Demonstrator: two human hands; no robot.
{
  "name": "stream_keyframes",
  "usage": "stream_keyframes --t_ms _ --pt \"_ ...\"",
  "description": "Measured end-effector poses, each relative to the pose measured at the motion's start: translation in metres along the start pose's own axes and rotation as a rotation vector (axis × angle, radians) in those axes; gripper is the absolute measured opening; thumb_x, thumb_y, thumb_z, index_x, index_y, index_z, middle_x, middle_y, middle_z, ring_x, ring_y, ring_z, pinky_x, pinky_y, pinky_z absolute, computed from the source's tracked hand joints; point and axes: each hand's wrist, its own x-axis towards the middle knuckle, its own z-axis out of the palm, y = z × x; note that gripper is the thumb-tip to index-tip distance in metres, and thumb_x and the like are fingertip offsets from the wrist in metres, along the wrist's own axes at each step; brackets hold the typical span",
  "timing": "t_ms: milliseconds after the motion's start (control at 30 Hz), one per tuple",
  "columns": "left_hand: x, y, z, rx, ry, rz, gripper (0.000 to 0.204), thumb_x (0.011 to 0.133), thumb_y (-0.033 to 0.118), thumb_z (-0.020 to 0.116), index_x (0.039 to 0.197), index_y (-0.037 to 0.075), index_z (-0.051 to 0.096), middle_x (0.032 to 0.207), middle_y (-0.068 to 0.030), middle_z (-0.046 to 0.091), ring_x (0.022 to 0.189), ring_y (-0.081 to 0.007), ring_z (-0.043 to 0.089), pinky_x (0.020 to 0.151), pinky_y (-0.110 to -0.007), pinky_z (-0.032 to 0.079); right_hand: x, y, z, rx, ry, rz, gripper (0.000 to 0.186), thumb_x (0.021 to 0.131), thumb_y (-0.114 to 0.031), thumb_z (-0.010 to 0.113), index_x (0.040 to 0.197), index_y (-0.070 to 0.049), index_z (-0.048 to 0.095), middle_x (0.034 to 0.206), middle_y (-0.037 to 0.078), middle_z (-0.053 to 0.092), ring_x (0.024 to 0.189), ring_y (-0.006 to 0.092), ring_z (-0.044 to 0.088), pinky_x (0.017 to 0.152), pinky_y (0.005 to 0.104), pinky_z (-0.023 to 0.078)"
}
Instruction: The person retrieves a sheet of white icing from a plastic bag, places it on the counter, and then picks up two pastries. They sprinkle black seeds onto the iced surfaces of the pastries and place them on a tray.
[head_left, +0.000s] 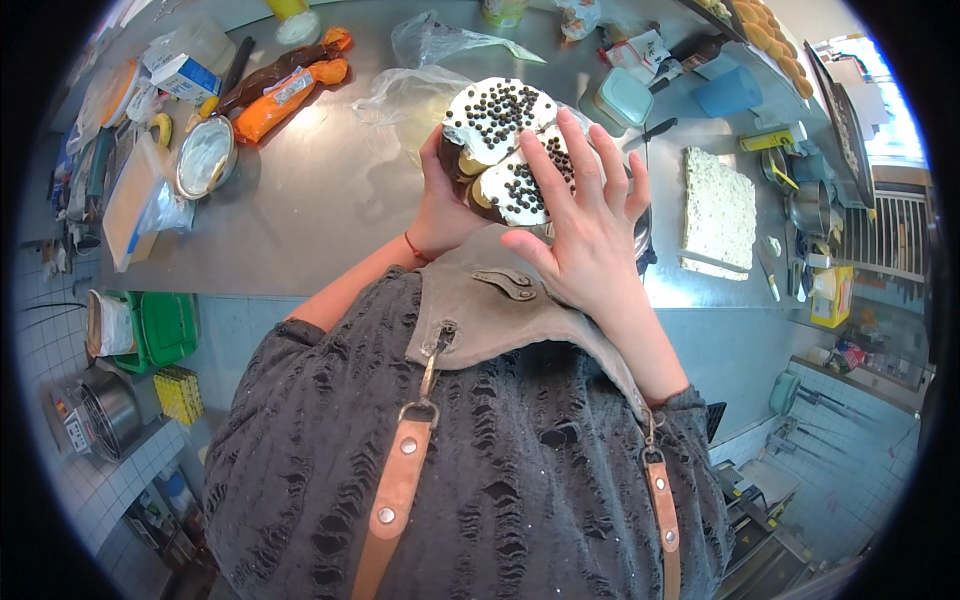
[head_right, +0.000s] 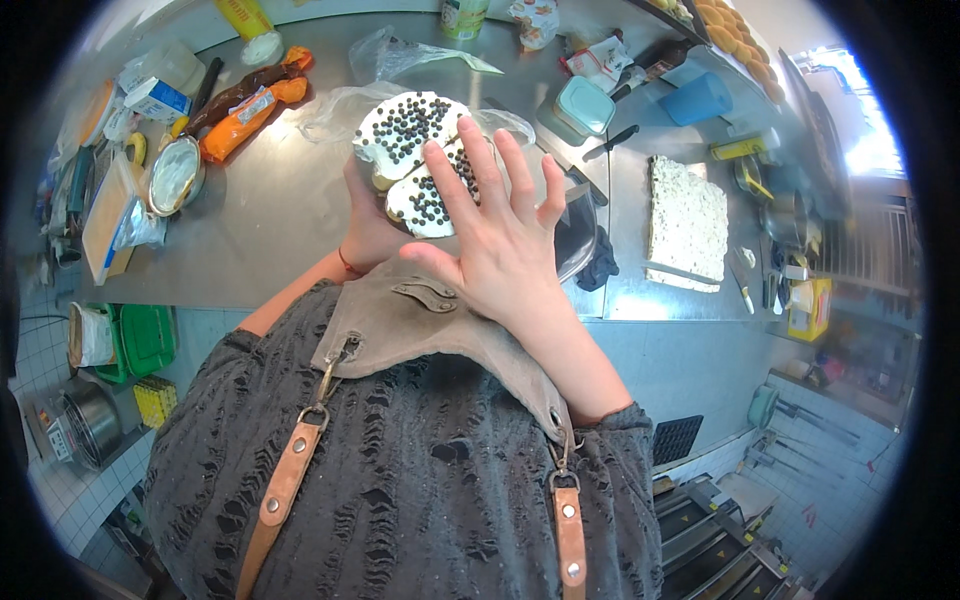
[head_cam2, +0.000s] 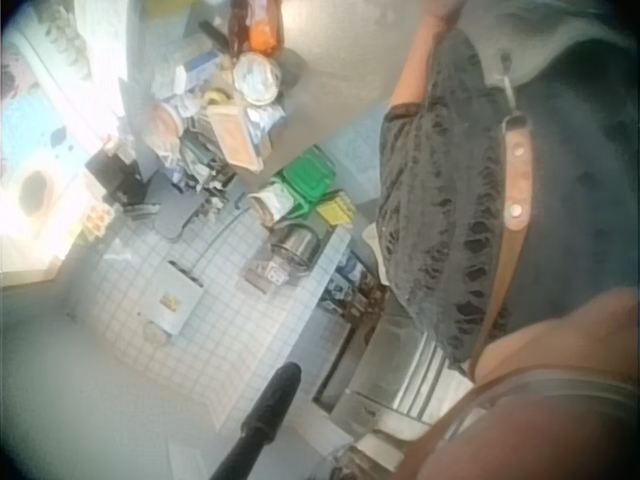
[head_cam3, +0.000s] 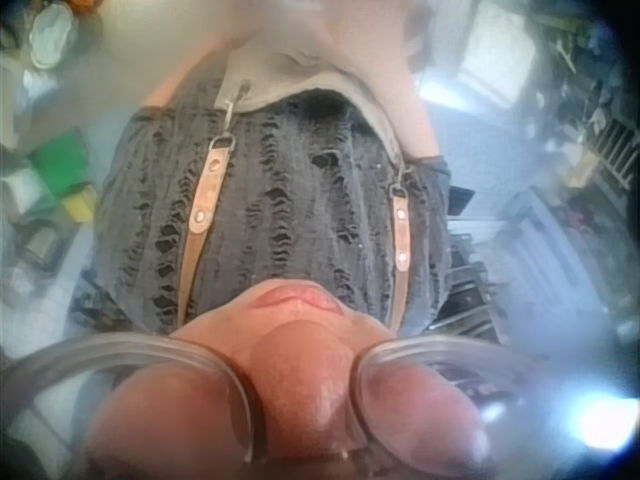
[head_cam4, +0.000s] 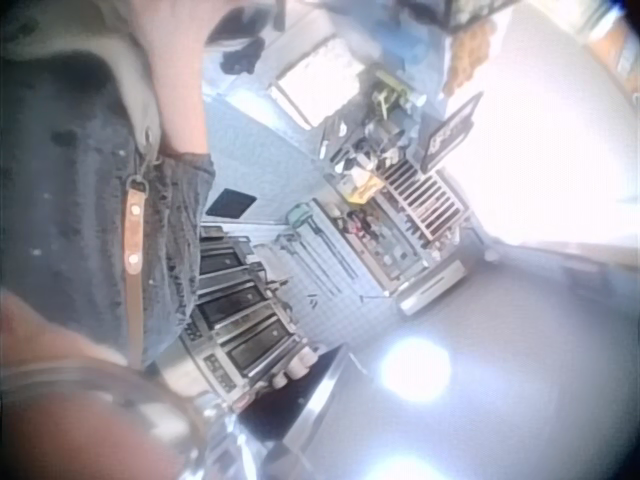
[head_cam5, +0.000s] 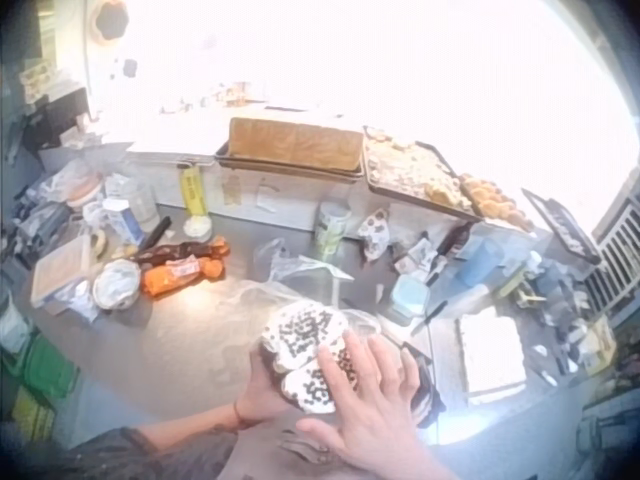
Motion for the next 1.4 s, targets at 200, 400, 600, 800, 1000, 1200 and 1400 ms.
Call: stream_keyframes --t_ms 200,400,600,800,1000,1200,1400 --pt "-0.005 -0.009 -0.008 0.009 -0.054 -0.027 0.123 0.074 0.002 0.092 0.153 0.021 -0.001 0.158 -0.0163 0.033 0.142 -0.0288 0.047 0.115 -0.047 0.047 -0.001 -0.005 0.001 -0.049 0.004 -0.035 0.081 0.096 -0.080 0.035 0.151 -0.023 0.054 0.163 0.009 0.037 0.151 0.0289 0.026 0.123 0.0518 0.004" --pt "-0.006 -0.002 -0.010 0.195 -0.063 0.120 0.128 0.071 0.000 0.093 0.154 0.019 -0.002 0.158 -0.0163 0.031 0.143 -0.0304 0.046 0.115 -0.048 0.046 -0.002 -0.011 0.002 -0.067 0.035 -0.083 0.080 0.097 -0.080 0.032 0.150 -0.025 0.056 0.163 0.009 0.037 0.151 0.0286 0.025 0.123 0.0490 0.003" --pt "-0.006 -0.006 -0.011 0.121 -0.031 0.084 0.130 0.069 0.005 0.096 0.154 0.017 -0.001 0.157 -0.0169 0.033 0.141 -0.0301 0.047 0.116 -0.047 0.044 -0.005 -0.014 0.003 -0.024 0.049 -0.080 0.073 0.093 -0.078 0.041 0.149 -0.033 0.056 0.163 0.004 0.039 0.149 0.0273 0.028 0.123 0.0539 0.007" --pt "-0.004 -0.012 -0.016 0.199 -0.021 0.070 0.129 0.068 0.012 0.098 0.153 0.015 0.002 0.154 -0.0167 0.037 0.140 -0.0289 0.048 0.115 -0.046 0.043 -0.006 -0.017 0.006 -0.069 0.087 -0.168 0.072 0.095 -0.078 0.039 0.145 -0.031 0.061 0.161 0.008 0.041 0.148 0.0291 0.028 0.123 0.0509 0.007" --pt "-0.002 -0.002 -0.007 0.049 -0.042 0.057 0.122 0.071 0.008 0.096 0.151 0.018 0.004 0.156 -0.0176 0.036 0.141 -0.0295 0.048 0.115 -0.047 0.045 0.007 -0.004 -0.006 0.155 0.108 -0.054 0.070 0.097 -0.075 0.042 0.146 -0.028 0.061 0.164 0.013 0.035 0.149 0.0326 0.024 0.121 0.0503 0.007" --pt "0.005 0.007 -0.005 0.088 -0.072 0.022 0.115 0.076 0.006 0.092 0.149 0.021 0.005 0.158 -0.0176 0.033 0.143 -0.0290 0.046 0.117 -0.047 0.044 0.022 0.000 -0.010 0.082 0.022 -0.075 0.068 0.098 -0.071 0.045 0.146 -0.026 0.060 0.164 0.012 0.034 0.149 0.0330 0.023 0.121 0.0511 0.007" --pt "0.000 0.006 -0.008 -0.065 -0.105 -0.078 0.112 0.080 0.003 0.088 0.149 0.026 0.002 0.161 -0.0157 0.029 0.147 -0.0278 0.042 0.119 -0.048 0.042 0.027 -0.003 -0.013 0.161 0.038 -0.062 0.070 0.095 -0.072 0.049 0.146 -0.026 0.060 0.166 0.010 0.032 0.152 0.0331 0.021 0.122 0.0537 0.005"
